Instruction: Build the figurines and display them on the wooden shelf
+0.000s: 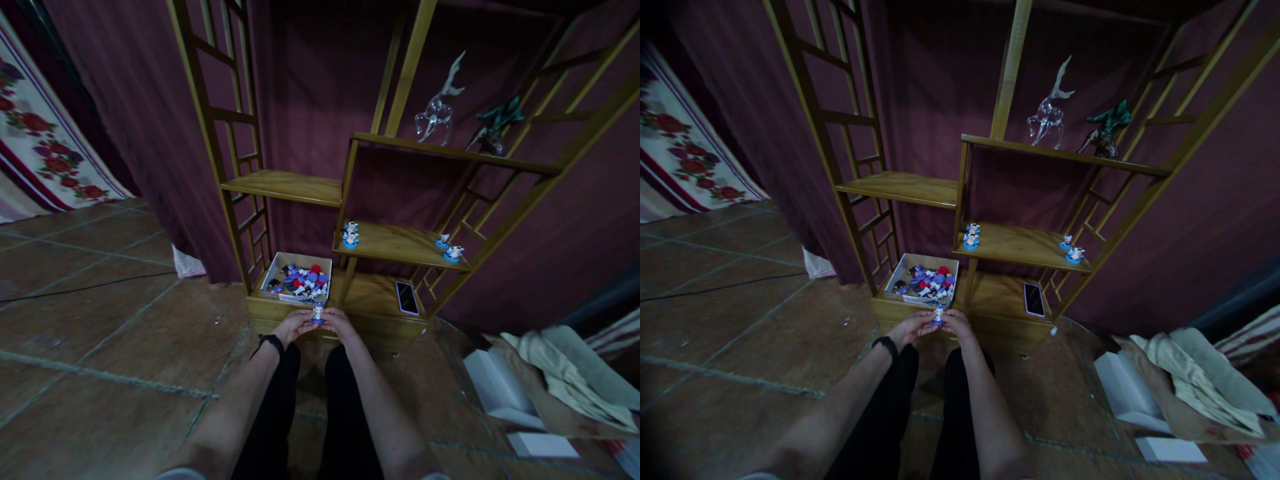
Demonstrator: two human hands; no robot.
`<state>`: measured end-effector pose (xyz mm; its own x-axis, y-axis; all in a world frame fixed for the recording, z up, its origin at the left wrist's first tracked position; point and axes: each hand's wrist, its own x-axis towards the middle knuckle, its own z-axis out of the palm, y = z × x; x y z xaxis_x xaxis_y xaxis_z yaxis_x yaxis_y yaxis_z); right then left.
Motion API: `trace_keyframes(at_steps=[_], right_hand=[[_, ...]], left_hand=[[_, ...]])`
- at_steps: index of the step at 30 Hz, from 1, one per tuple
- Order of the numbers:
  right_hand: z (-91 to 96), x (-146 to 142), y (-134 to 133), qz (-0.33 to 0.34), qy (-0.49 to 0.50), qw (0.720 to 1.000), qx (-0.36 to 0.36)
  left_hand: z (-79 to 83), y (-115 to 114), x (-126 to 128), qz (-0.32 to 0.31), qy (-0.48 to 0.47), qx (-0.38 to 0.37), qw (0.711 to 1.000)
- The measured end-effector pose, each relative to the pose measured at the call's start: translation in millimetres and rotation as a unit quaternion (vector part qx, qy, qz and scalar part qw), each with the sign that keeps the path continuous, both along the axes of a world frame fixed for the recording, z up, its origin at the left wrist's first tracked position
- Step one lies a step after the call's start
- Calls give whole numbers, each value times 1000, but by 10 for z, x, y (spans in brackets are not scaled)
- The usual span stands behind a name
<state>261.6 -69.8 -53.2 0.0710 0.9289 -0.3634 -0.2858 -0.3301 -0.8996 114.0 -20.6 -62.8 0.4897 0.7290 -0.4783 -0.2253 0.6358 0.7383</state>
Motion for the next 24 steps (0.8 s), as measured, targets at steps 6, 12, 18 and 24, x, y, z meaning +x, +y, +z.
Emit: trace_keyframes(at_steps=[6, 12, 18, 24], right_hand=[[-47, 21, 5, -3, -4, 1000, 7], [-40, 11, -1, 4, -8, 1000, 12], [7, 3, -11, -1, -9, 1000, 9], [10, 0, -32, 7, -5, 1000, 22]], left_hand=[[21, -11, 1, -9, -1, 3, 1000], [43, -24, -3, -6, 0, 3, 1000], [54, -25, -5, -11, 2, 5, 1000], [44, -21, -4, -6, 1, 7, 1000]])
